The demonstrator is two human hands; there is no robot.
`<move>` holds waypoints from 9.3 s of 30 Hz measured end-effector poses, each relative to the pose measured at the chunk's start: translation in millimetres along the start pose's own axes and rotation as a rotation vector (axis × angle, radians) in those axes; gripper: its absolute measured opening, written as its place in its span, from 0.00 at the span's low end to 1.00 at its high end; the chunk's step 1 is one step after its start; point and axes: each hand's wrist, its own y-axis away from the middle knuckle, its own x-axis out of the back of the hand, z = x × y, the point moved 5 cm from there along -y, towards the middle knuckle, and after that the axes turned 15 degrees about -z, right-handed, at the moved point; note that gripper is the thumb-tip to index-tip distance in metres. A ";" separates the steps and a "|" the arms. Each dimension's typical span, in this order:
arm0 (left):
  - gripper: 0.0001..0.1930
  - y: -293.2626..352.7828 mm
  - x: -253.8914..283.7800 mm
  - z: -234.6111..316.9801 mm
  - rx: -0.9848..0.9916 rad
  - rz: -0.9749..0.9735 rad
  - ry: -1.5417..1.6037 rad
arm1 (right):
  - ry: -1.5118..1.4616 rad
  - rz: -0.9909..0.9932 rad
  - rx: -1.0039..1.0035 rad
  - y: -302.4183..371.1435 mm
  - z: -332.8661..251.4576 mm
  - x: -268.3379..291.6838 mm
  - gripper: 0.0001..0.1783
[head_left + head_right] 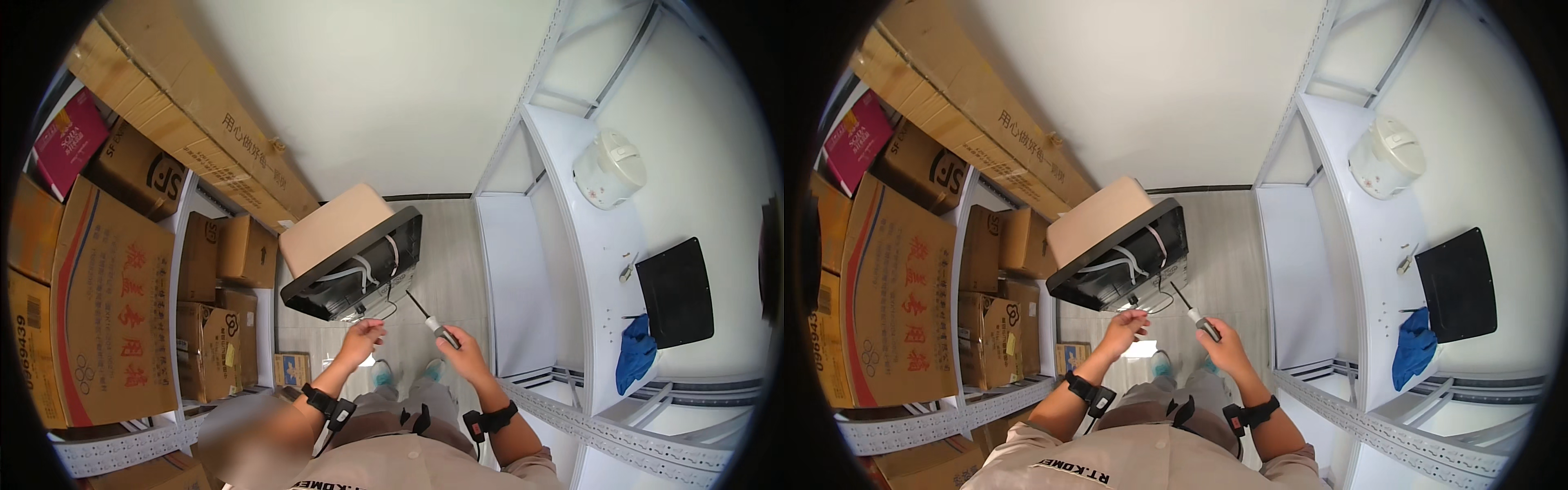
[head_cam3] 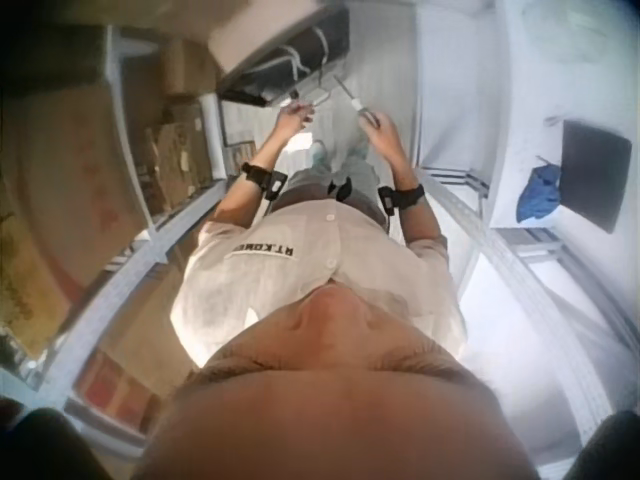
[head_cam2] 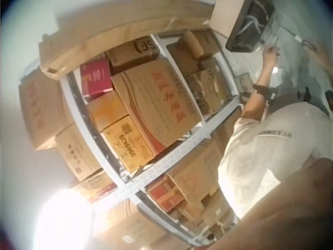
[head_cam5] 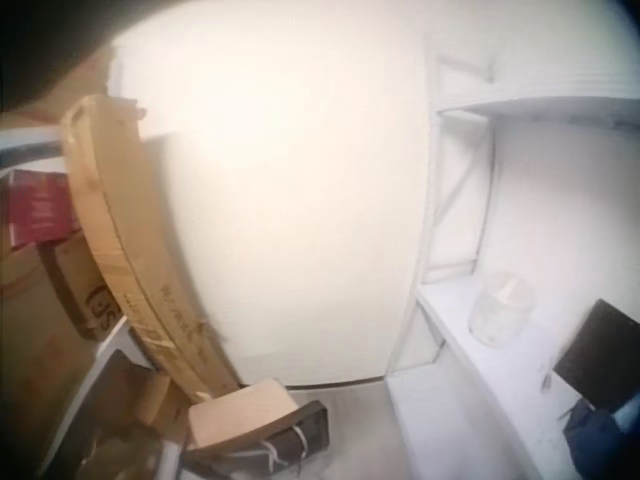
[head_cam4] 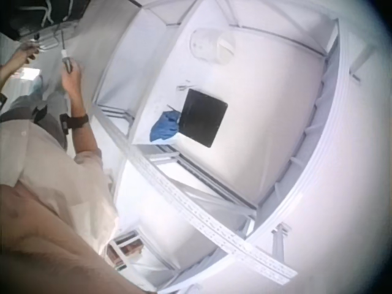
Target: The person uses a screwdriver to remove screws from the back panel of a black electronic device, detaches the panel, and places it on a nearby shelf. The person then continues to unscrew additional fasteners from the device's chassis.
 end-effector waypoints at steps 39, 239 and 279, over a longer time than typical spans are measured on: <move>0.21 -294.9 -55.9 -128.6 -0.841 -0.535 0.451 | 0.211 0.487 0.511 -104.8 217.3 24.5 0.14; 0.18 -323.1 -40.8 -93.4 -0.740 -0.540 0.897 | 0.301 0.698 0.727 -118.7 210.4 29.8 0.22; 0.12 -325.5 -41.5 -100.6 -0.780 -0.654 0.826 | 0.024 0.617 0.568 -100.8 236.3 40.2 0.19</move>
